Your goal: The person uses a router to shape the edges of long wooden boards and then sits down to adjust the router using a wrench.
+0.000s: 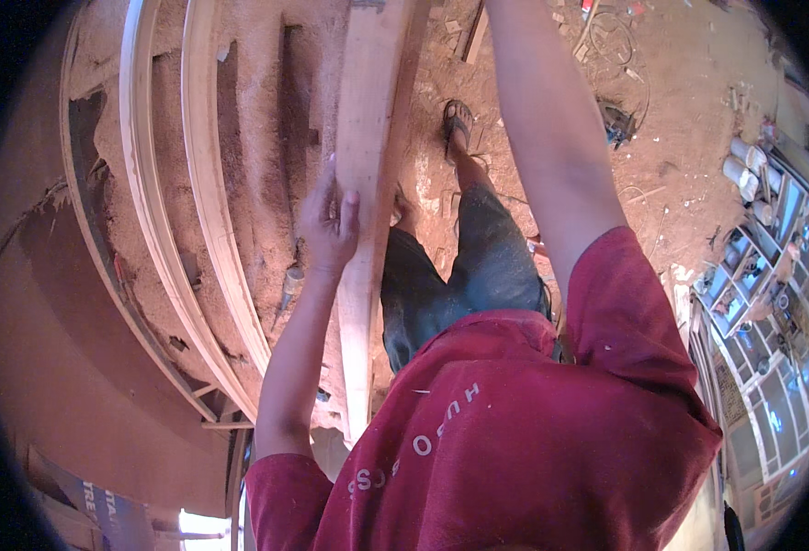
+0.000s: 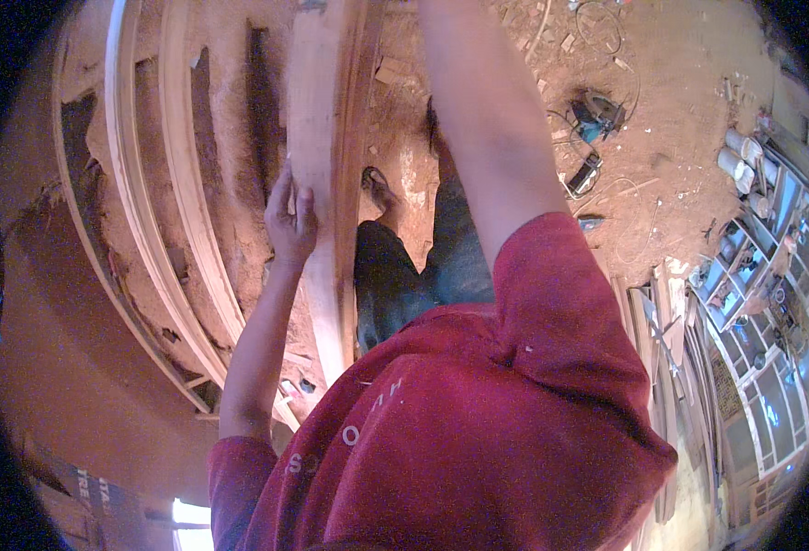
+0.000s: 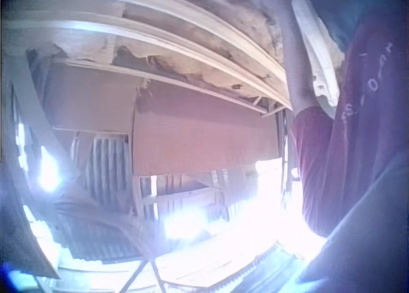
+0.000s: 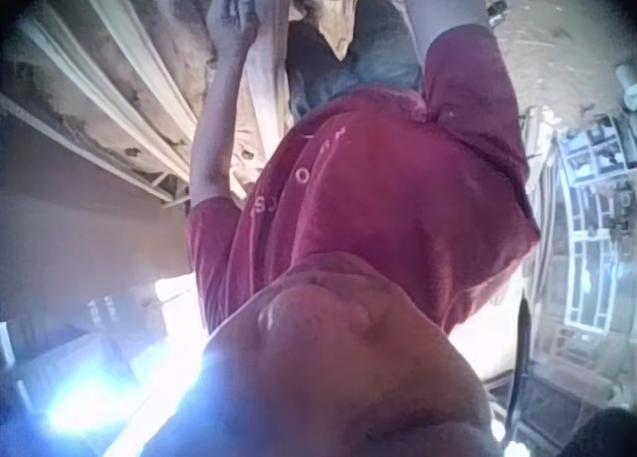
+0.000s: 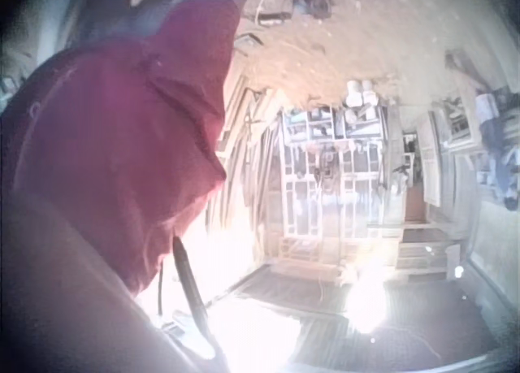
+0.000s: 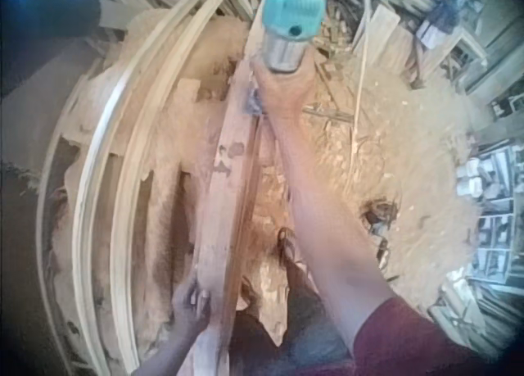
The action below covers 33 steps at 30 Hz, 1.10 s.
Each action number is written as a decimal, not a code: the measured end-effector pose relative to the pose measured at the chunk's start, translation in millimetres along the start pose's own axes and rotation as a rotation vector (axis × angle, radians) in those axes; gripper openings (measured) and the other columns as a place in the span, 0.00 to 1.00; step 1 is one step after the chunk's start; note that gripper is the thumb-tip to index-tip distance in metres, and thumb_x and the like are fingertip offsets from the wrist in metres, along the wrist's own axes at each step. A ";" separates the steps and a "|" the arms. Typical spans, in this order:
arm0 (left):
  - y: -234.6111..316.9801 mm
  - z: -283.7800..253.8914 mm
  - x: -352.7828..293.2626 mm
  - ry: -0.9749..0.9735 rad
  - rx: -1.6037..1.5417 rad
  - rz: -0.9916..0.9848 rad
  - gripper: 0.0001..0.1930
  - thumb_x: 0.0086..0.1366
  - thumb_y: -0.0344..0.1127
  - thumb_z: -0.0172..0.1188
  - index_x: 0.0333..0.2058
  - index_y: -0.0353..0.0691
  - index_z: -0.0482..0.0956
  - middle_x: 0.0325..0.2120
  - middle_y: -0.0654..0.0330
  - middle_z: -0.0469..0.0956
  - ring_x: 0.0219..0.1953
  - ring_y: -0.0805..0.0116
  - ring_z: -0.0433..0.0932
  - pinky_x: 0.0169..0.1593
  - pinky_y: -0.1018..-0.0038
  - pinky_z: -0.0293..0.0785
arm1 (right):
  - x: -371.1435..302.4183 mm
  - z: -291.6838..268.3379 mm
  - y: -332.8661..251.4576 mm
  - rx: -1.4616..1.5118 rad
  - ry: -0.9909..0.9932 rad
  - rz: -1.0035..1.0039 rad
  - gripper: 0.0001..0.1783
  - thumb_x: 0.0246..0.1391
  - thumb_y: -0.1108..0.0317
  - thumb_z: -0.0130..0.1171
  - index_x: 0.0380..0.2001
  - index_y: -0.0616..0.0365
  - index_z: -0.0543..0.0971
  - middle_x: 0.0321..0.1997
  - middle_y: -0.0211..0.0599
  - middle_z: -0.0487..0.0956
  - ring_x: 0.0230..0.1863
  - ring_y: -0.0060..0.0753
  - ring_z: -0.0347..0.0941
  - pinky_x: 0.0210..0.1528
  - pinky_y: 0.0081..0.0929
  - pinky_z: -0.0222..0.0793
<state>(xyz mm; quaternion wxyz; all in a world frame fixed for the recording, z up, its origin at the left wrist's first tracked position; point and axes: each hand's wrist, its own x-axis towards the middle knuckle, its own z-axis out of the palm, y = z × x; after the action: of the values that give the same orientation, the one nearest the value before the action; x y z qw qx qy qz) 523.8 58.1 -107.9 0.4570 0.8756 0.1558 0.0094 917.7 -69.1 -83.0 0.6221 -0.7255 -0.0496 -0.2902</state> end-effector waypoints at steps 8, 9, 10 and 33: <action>6.4 2.9 -3.8 -0.057 -0.086 -0.085 0.42 0.59 0.42 0.71 0.64 0.23 0.60 0.57 0.39 0.72 0.60 0.55 0.72 0.61 0.66 0.68 | -5.5 -131.4 26.4 0.146 0.106 0.329 0.32 0.46 0.60 0.74 0.50 0.63 0.73 0.40 0.42 0.79 0.40 0.33 0.77 0.43 0.30 0.73; 6.7 3.2 -4.9 -0.047 -0.071 -0.090 0.40 0.60 0.42 0.69 0.63 0.23 0.61 0.57 0.39 0.72 0.60 0.55 0.72 0.61 0.66 0.68 | -15.3 -154.4 42.7 0.137 0.125 0.425 0.35 0.44 0.59 0.75 0.52 0.64 0.72 0.42 0.43 0.79 0.42 0.34 0.76 0.45 0.32 0.72; 6.3 2.9 -5.1 -0.043 -0.054 -0.093 0.39 0.62 0.42 0.68 0.63 0.23 0.61 0.56 0.39 0.72 0.60 0.56 0.72 0.60 0.66 0.68 | -22.9 -177.3 50.1 0.125 0.149 0.522 0.38 0.42 0.58 0.75 0.53 0.65 0.71 0.43 0.44 0.78 0.43 0.36 0.76 0.46 0.33 0.72; 91.5 90.9 316.5 0.187 0.929 -0.157 0.59 0.49 0.59 0.73 0.69 0.38 0.47 0.50 0.39 0.72 0.52 0.42 0.73 0.53 0.54 0.73 | -39.0 -377.4 50.9 0.301 0.603 0.787 0.18 0.57 0.62 0.61 0.45 0.64 0.75 0.39 0.37 0.79 0.35 0.30 0.77 0.39 0.30 0.75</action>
<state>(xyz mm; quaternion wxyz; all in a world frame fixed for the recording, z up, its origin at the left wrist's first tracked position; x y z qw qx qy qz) 863.5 25.9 -127.2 0.0006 0.9682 0.2496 -0.0174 771.9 -420.6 -124.5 0.7682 -0.4760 0.3674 -0.2200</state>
